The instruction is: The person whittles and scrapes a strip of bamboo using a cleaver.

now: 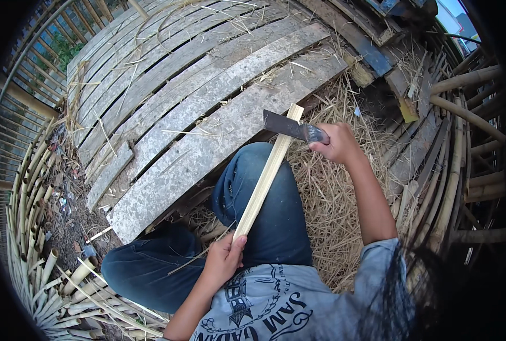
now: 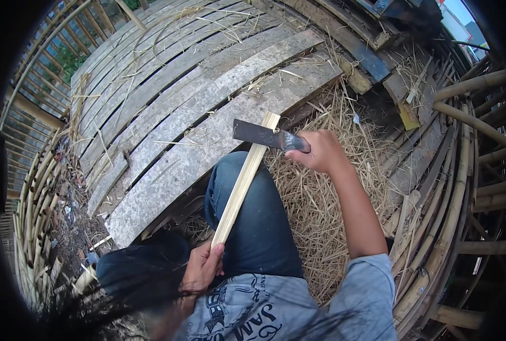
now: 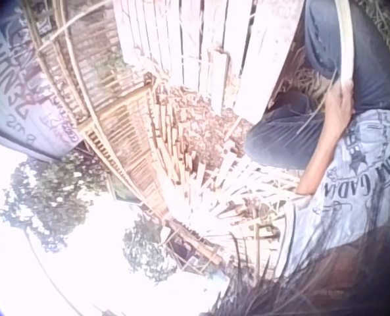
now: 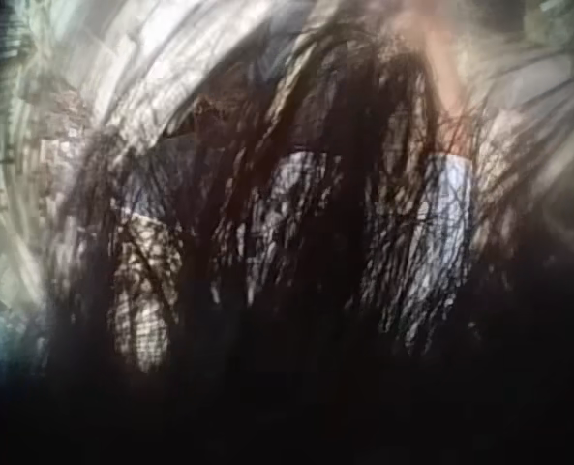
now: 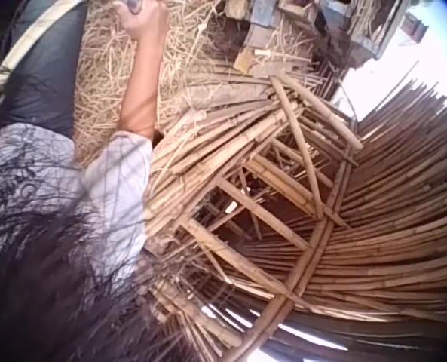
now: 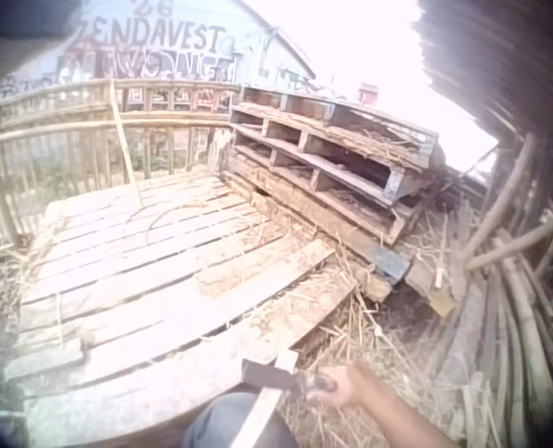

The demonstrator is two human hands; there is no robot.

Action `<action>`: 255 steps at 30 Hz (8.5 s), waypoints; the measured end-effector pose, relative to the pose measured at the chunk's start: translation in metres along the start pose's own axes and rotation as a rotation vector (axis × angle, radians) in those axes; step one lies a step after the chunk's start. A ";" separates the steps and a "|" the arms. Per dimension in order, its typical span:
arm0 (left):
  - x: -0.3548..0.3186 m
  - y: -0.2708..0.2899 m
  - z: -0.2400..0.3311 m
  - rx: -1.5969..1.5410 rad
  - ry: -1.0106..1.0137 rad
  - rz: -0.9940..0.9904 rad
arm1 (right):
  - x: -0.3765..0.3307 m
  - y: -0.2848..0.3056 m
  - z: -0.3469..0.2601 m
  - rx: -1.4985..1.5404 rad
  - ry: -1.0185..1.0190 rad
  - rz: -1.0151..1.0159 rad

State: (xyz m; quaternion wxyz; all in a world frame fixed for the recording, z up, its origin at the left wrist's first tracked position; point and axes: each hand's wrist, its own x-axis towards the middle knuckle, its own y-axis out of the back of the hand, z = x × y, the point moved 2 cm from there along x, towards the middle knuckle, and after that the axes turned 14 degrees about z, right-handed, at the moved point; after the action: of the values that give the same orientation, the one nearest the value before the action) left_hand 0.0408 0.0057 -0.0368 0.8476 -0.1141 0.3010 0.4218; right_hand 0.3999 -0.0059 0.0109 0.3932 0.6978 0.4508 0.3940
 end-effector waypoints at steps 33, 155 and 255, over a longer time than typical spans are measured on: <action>0.002 0.007 -0.007 -0.101 0.087 -0.059 | 0.002 -0.003 -0.008 -0.060 0.177 -0.108; -0.011 -0.008 0.029 0.519 -0.474 0.202 | -0.057 -0.017 -0.096 -0.025 0.156 -0.031; -0.091 -0.018 0.157 -0.599 -0.946 -1.213 | -0.116 -0.050 -0.053 0.828 -0.692 0.304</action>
State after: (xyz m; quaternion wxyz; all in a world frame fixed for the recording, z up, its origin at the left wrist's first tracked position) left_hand 0.0782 0.0059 0.1413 0.8990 -0.2882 -0.3268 -0.0433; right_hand 0.3030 -0.0904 -0.0371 0.1503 0.9397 0.3069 -0.0154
